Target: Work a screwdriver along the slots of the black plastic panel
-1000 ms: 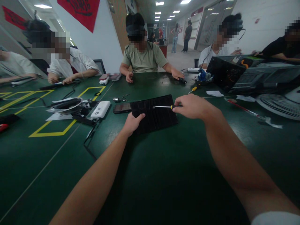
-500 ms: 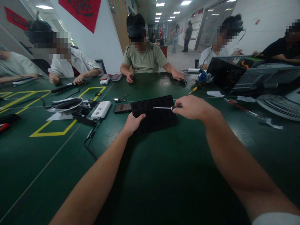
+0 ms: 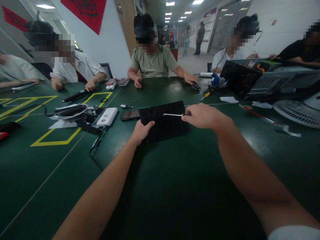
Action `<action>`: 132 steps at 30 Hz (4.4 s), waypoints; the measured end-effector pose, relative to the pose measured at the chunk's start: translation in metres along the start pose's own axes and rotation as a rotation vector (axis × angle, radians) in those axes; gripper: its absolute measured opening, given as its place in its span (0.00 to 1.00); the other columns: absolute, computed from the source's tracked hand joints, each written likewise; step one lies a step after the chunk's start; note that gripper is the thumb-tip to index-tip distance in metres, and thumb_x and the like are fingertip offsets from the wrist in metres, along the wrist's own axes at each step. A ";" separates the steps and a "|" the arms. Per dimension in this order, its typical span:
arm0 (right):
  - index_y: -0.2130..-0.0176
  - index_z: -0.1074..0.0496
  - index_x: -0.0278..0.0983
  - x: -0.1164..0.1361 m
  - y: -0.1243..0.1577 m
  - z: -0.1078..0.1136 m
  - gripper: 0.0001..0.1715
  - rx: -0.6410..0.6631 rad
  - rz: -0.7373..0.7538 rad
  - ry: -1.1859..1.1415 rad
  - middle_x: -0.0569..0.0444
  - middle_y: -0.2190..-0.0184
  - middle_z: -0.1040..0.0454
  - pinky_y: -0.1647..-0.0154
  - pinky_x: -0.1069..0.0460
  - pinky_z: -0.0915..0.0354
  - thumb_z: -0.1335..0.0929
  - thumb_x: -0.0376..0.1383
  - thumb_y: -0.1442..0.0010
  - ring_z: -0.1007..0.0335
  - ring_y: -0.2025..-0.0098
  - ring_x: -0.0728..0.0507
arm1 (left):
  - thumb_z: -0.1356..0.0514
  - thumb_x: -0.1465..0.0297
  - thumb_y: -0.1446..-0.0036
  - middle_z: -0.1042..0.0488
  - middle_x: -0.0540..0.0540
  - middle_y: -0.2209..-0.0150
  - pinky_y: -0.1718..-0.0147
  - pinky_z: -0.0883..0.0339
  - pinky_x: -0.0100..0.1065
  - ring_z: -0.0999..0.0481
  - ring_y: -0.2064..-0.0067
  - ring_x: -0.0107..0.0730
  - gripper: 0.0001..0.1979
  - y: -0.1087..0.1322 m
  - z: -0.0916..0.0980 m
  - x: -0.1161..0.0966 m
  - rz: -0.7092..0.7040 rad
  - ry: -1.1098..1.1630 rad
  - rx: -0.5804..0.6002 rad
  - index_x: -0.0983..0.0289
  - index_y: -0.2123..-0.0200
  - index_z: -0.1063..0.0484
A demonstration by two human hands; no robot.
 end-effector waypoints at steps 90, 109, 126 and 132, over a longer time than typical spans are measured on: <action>0.43 0.17 0.41 -0.004 -0.003 -0.003 0.27 0.044 -0.010 0.014 0.38 0.42 0.16 0.43 0.34 0.28 0.38 0.50 0.23 0.21 0.39 0.25 | 0.23 0.57 0.53 0.11 0.62 0.48 0.35 0.24 0.60 0.14 0.42 0.60 0.26 -0.001 0.000 0.001 -0.007 0.017 0.005 0.62 0.52 0.16; 0.44 0.15 0.40 -0.004 0.003 0.007 0.30 0.003 -0.009 0.021 0.37 0.46 0.15 0.50 0.37 0.28 0.40 0.51 0.22 0.19 0.45 0.27 | 0.24 0.57 0.51 0.12 0.62 0.48 0.35 0.24 0.57 0.14 0.42 0.59 0.25 0.000 0.001 -0.001 -0.022 -0.029 0.001 0.62 0.52 0.16; 0.43 0.14 0.45 -0.004 0.001 0.006 0.26 -0.102 -0.026 0.000 0.41 0.43 0.14 0.45 0.34 0.27 0.34 0.52 0.25 0.20 0.41 0.26 | 0.24 0.58 0.50 0.12 0.62 0.48 0.35 0.24 0.58 0.14 0.42 0.59 0.23 0.000 0.001 -0.001 -0.020 -0.028 0.003 0.61 0.52 0.16; 0.45 0.16 0.44 -0.003 0.003 0.007 0.22 -0.132 -0.026 -0.003 0.41 0.45 0.15 0.48 0.35 0.28 0.32 0.51 0.27 0.20 0.43 0.26 | 0.25 0.60 0.49 0.12 0.62 0.49 0.35 0.24 0.58 0.14 0.42 0.58 0.21 0.000 0.001 0.000 -0.015 -0.031 -0.006 0.61 0.53 0.16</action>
Point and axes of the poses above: each hand's wrist, its own y-axis away from the middle knuckle, its own z-axis out of the back of the hand, x = y × z, the point moved 5 cm from there along -y, towards the middle knuckle
